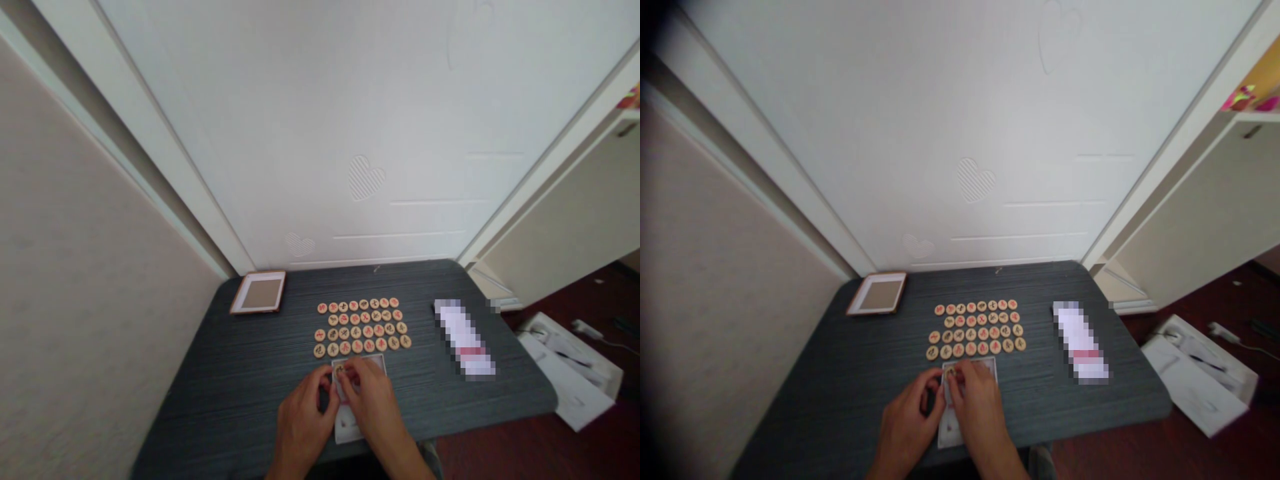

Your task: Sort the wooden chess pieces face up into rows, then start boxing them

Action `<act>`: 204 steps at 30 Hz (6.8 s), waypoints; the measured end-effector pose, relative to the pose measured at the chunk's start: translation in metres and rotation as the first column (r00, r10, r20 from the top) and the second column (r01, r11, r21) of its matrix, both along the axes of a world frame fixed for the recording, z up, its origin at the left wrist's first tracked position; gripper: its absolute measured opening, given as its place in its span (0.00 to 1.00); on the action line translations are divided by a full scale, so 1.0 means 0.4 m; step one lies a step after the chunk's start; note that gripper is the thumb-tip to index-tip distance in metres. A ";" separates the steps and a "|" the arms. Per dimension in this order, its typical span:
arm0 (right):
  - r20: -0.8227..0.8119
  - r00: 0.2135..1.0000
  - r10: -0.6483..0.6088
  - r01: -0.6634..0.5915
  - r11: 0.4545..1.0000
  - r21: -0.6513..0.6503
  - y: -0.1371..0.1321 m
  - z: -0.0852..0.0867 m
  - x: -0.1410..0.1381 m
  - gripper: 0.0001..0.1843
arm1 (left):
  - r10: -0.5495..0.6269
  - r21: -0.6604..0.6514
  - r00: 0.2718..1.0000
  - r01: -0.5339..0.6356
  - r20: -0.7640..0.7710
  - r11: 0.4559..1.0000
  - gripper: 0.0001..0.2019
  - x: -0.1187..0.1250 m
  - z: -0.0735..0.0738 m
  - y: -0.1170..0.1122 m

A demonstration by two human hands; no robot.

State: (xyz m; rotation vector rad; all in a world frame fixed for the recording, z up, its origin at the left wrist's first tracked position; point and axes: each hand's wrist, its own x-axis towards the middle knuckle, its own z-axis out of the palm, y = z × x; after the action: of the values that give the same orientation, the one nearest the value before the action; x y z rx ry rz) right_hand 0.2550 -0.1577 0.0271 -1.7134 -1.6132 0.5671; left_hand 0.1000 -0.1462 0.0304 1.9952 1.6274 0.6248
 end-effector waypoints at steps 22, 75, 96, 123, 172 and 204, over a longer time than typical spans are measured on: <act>-0.005 0.991 0.134 -0.134 0.991 0.026 -0.040 0.024 0.050 0.09 | -0.086 0.156 0.996 0.084 0.003 0.984 0.12 -0.010 -0.004 -0.003; -0.192 0.978 -0.077 0.079 0.997 0.001 -0.046 -0.002 0.215 0.12 | 0.001 -0.172 0.987 -0.029 -0.160 0.985 0.12 0.045 0.037 0.047; -0.156 0.986 -0.058 0.070 0.995 0.074 -0.049 0.000 0.217 0.14 | -0.051 -0.198 0.981 0.013 -0.187 0.980 0.09 0.063 0.054 0.052; -0.147 0.989 -0.031 0.043 0.996 0.080 -0.049 -0.011 0.223 0.12 | -0.126 -0.202 0.984 0.099 -0.124 0.974 0.09 0.051 0.069 0.059; -0.220 0.974 -0.056 0.069 0.996 0.055 -0.051 -0.016 0.213 0.10 | -0.561 -0.086 0.812 0.555 -0.161 0.827 0.13 0.305 0.056 0.578; -0.189 0.981 -0.042 0.059 0.995 0.084 -0.051 -0.012 0.216 0.14 | -0.476 -0.041 0.776 0.538 0.413 0.842 0.12 0.262 0.130 0.436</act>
State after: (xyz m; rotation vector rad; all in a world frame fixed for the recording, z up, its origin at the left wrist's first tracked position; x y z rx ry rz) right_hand 0.3413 -0.1782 0.0222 -1.5820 -1.4370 0.6037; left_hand 0.2047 0.0283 0.0824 1.9211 0.8153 0.6049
